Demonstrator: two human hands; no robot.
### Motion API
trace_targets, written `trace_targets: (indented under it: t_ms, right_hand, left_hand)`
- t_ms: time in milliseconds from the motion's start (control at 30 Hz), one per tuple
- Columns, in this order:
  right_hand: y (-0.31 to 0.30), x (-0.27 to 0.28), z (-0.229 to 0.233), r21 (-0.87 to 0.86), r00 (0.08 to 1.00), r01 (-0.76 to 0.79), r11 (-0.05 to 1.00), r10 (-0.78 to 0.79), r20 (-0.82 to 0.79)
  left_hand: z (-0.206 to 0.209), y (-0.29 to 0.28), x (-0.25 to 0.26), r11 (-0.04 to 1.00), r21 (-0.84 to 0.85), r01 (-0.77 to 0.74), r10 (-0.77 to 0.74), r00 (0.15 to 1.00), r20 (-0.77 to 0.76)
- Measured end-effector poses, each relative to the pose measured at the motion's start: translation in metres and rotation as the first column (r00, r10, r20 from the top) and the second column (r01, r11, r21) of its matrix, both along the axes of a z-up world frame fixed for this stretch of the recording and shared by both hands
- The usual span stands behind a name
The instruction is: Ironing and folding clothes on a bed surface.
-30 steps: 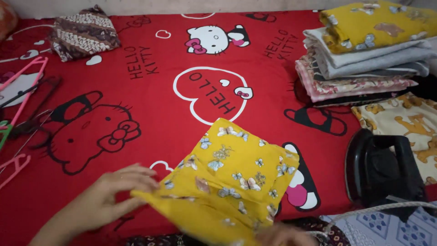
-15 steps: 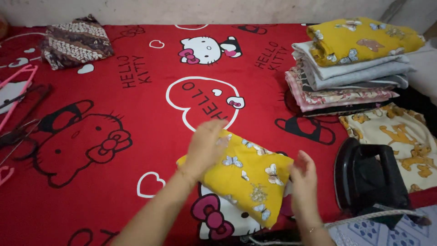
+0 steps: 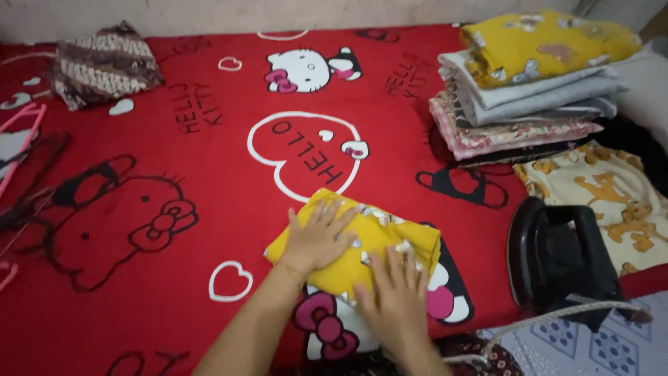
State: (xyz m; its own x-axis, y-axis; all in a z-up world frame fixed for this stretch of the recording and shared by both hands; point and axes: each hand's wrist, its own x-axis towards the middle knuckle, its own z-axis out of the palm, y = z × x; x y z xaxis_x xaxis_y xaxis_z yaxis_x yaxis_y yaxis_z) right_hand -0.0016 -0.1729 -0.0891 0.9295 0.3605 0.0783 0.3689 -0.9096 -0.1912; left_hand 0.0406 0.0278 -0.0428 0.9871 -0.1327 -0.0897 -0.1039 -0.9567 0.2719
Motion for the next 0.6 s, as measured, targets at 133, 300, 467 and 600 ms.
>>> trace_targets:
  t_ms: [133,300,467,600]
  right_hand:
    - [-0.008,-0.066,-0.072,0.328,0.998,0.04,0.944,-0.024,-0.051]
    - [0.007,-0.113,-0.153,0.675,0.992,0.103,0.73,-0.027,-0.122]
    - [0.077,-0.054,-0.135,0.912,0.986,0.153,0.381,0.009,-0.168]
    - [0.097,-0.04,-0.074,0.89,0.948,0.225,0.397,-0.299,-0.106]
  left_hand:
    - [-0.001,0.017,0.004,0.985,-0.107,-0.139,0.127,0.986,-0.111]
    - [-0.048,0.066,0.003,0.889,-0.413,-0.199,0.188,0.98,-0.068]
    - [-0.085,0.095,-0.026,0.545,-0.82,-0.175,0.326,0.945,0.015]
    - [-0.079,0.082,-0.036,0.384,-0.912,-0.146,0.425,0.905,0.034]
